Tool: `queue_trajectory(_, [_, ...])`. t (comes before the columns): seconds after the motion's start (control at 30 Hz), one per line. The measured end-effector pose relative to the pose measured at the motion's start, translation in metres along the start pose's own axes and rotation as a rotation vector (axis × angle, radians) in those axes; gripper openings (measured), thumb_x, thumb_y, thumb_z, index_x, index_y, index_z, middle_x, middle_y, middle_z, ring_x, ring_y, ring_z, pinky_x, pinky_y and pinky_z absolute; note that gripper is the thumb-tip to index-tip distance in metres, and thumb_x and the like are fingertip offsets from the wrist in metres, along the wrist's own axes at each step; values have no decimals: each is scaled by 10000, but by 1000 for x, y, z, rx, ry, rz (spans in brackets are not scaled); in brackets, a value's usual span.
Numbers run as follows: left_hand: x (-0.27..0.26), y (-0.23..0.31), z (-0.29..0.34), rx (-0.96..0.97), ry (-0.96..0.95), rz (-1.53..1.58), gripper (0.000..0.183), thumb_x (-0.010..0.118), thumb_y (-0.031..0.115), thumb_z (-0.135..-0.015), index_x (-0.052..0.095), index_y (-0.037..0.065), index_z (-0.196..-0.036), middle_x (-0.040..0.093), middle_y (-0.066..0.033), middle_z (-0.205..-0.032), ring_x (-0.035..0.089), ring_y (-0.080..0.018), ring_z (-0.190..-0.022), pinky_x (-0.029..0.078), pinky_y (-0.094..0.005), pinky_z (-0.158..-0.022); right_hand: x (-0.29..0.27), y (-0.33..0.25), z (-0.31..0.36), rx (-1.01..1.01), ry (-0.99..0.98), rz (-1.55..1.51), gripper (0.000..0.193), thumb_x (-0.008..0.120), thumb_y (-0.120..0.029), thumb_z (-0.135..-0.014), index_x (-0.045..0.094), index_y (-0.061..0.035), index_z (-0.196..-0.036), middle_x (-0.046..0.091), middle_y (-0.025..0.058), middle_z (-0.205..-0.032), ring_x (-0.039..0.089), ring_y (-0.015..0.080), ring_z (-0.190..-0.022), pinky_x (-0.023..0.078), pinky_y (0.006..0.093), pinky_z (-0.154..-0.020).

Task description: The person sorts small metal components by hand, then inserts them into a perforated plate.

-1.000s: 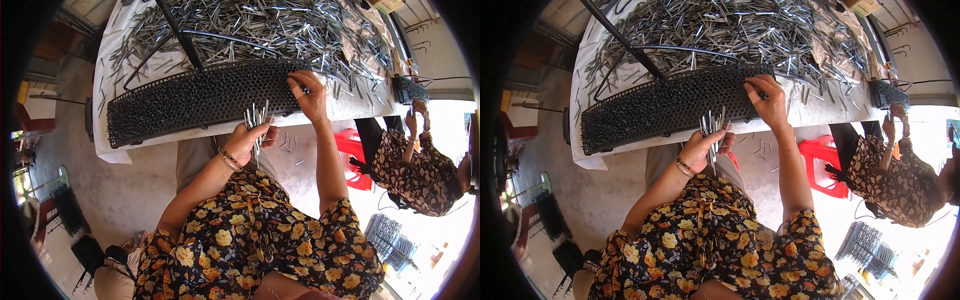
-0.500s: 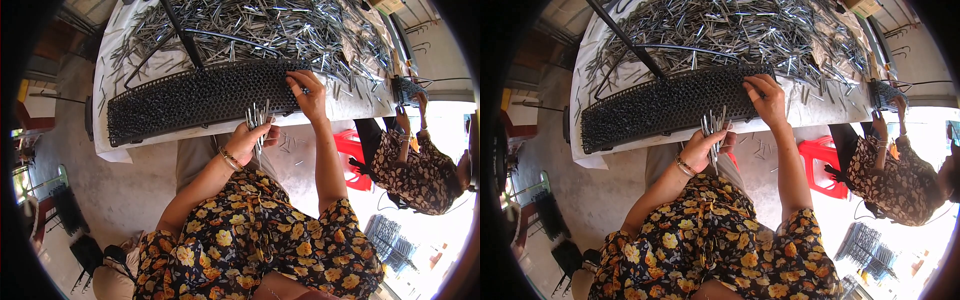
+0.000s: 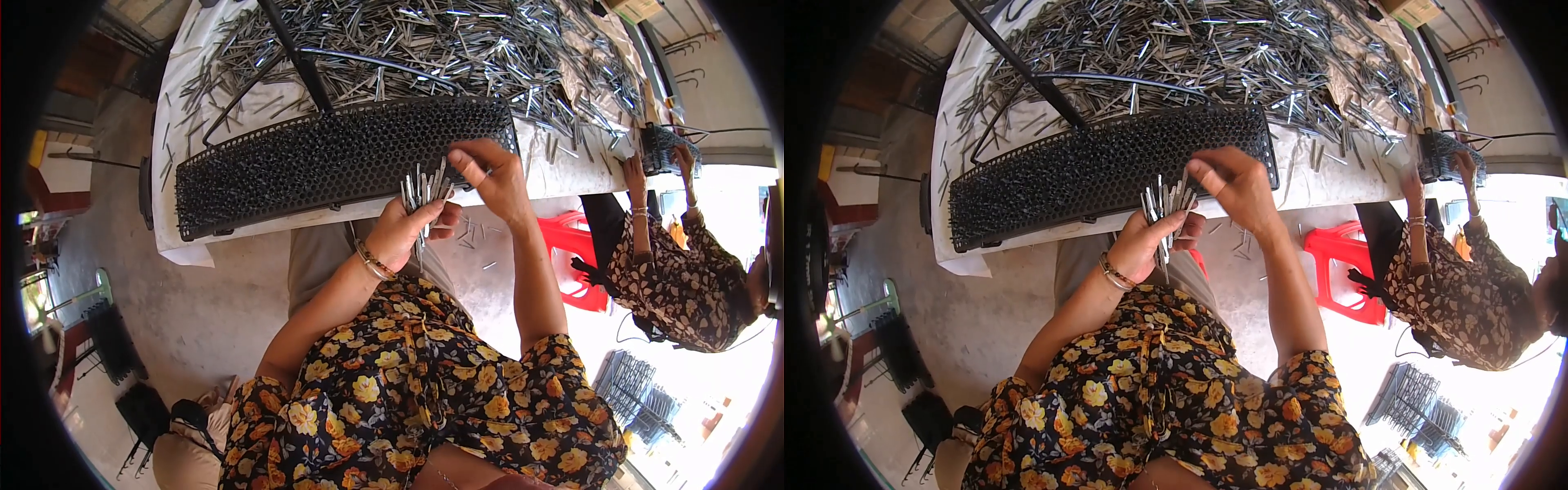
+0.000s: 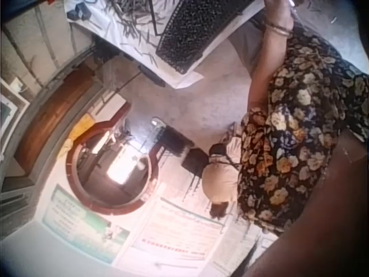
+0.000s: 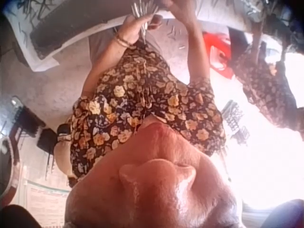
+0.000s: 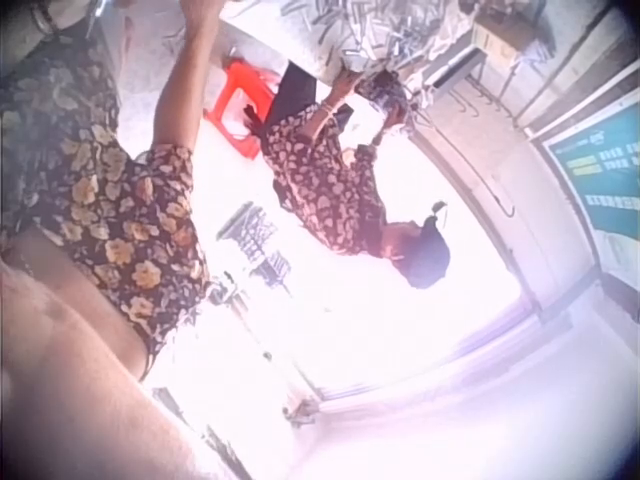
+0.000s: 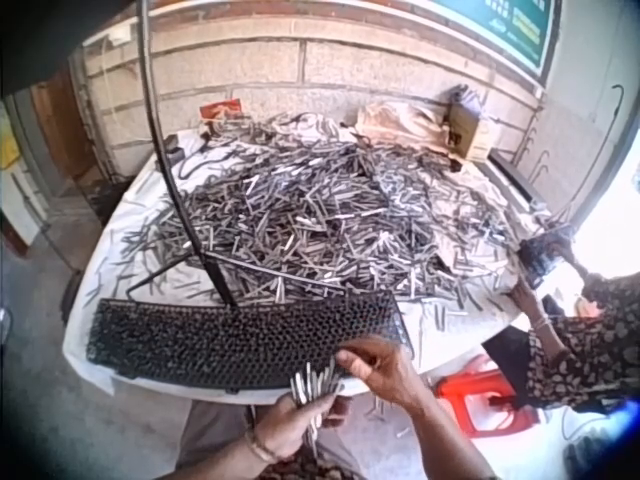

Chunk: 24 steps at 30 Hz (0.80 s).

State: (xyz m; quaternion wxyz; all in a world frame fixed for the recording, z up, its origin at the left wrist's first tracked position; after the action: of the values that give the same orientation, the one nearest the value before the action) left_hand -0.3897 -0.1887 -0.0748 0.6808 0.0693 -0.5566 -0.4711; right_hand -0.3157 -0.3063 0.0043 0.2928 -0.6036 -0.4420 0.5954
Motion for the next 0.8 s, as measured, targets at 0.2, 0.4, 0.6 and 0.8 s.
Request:
queue_trajectory(0.2, [4, 3, 1, 2, -14, -126, 208, 539, 160, -902, 587, 22, -1050, 651, -92, -942, 629, -147, -797, 529, -284, -664, -6, 19, 5, 277, -28, -313, 183, 654, -115, -820, 665, 15, -949, 656, 30, -789, 566, 68, -709, 455, 209, -617])
queue_trajectory(0.4, [5, -7, -9, -76, 26, -3, 218, 537, 154, -896, 587, 5, -1048, 651, -93, -932, 627, -155, -808, 527, -280, -680, -59, 30, -21, 5, 414, -52, 145, 664, -115, -818, 672, -14, -922, 635, 10, -751, 484, 48, -606, 394, 200, -545])
queue_trajectory(0.6, [7, -9, -7, -133, -25, 6, 219, 540, 148, -899, 588, 0, -1053, 644, -100, -947, 629, -170, -850, 532, -297, -750, -53, 27, -26, -116, 423, 95, 118, 665, -87, -805, 671, -21, -902, 620, 34, -763, 505, 81, -600, 407, 210, -562])
queue_trajectory(0.8, [8, -7, -8, -87, -39, 30, 233, 544, 145, -899, 580, -10, -1070, 644, -109, -959, 631, -179, -858, 530, -302, -774, -33, 18, -23, -269, 301, 327, 145, 661, -88, -798, 672, -13, -923, 633, 72, -866, 585, 146, -689, 454, 272, -602])
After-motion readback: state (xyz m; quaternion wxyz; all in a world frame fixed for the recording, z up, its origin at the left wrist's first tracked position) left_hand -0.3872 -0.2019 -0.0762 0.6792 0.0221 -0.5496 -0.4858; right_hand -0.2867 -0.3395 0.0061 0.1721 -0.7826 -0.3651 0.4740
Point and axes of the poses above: each hand's wrist, its own z-axis away from the middle knuckle, its own x-axis out of the palm, y = z × x, the point moved 8 cm from there along -z, towards the middle knuckle
